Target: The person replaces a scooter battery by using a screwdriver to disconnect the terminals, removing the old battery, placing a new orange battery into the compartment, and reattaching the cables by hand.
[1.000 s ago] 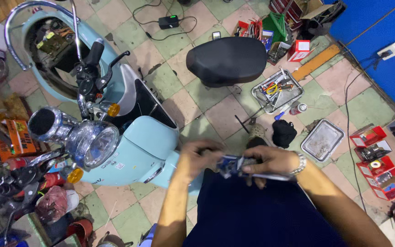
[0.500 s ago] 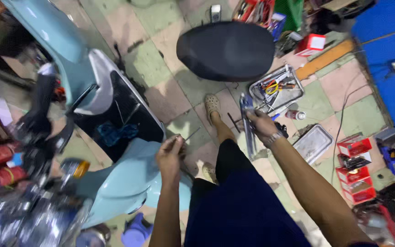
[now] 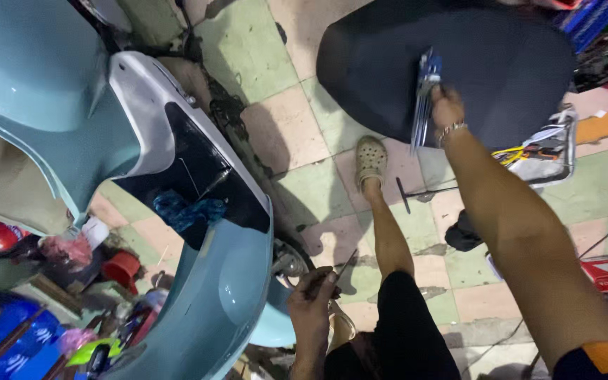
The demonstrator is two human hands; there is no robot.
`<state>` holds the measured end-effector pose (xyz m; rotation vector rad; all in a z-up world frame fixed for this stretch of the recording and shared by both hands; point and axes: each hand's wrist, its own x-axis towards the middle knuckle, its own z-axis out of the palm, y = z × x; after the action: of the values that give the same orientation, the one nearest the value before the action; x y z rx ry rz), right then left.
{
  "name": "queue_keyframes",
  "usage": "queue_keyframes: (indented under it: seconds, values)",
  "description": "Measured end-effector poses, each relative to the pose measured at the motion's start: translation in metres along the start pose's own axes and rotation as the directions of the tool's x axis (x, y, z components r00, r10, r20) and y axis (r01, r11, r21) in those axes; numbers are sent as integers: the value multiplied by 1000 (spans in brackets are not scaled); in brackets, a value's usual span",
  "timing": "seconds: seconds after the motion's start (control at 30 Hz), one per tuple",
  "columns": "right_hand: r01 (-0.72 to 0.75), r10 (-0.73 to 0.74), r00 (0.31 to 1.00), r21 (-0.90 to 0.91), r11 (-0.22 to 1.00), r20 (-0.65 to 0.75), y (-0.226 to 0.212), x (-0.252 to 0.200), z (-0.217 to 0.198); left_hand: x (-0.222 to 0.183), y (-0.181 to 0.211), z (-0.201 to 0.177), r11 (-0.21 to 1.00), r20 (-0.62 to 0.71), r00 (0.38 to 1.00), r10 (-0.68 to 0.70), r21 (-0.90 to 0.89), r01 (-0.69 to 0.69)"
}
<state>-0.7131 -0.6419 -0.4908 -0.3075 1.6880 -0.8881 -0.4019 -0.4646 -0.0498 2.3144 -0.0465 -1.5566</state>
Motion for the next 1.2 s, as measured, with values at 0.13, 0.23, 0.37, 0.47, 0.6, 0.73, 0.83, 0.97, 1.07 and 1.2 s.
queue_keyframes:
  seconds: [0.13, 0.23, 0.37, 0.47, 0.6, 0.73, 0.83, 0.97, 1.07, 1.2]
  values:
    - [160, -195, 980, -417, 895, -41, 6, -1, 17, -5, 0, -3, 988, 40, 995, 92, -129, -87]
    - [356, -499, 865, -765, 537, 52, -7, -8, 25, -8, 8, -3, 993, 39, 995, 88, -88, -84]
    - [167, -349, 936, -825, 540, -39, -14, -74, 28, -25, 17, -11, 994, 26, 996, 85, -71, -83]
    - [109, 191, 886, -592, 799, 422, -16, -174, 40, -51, 21, -28, 979, 49, 978, 203, -29, -201]
    - [-251, 601, 493, -558, 791, 629, -50, -372, 63, -100, 1, -75, 826, 135, 836, 532, 134, -547]
    - [-405, 460, 381, -302, 863, 802, -66, -532, 81, -158, -70, -156, 824, 151, 834, 530, 140, -549]
    - [-377, 440, 356, -304, 875, 824, -32, -624, 89, -191, -154, -223, 827, 102, 831, 547, 88, -555]
    - [-268, 478, 307, -407, 873, 823, 41, -711, 114, -195, -267, -306, 823, -49, 829, 556, -107, -558]
    - [-193, 372, 363, -322, 927, 854, 86, -760, 134, -185, -327, -351, 809, -153, 887, 435, -367, -460]
    - [-236, 309, 477, -220, 947, 823, 85, -784, 153, -148, -350, -393, 562, -363, 769, 525, -531, -635]
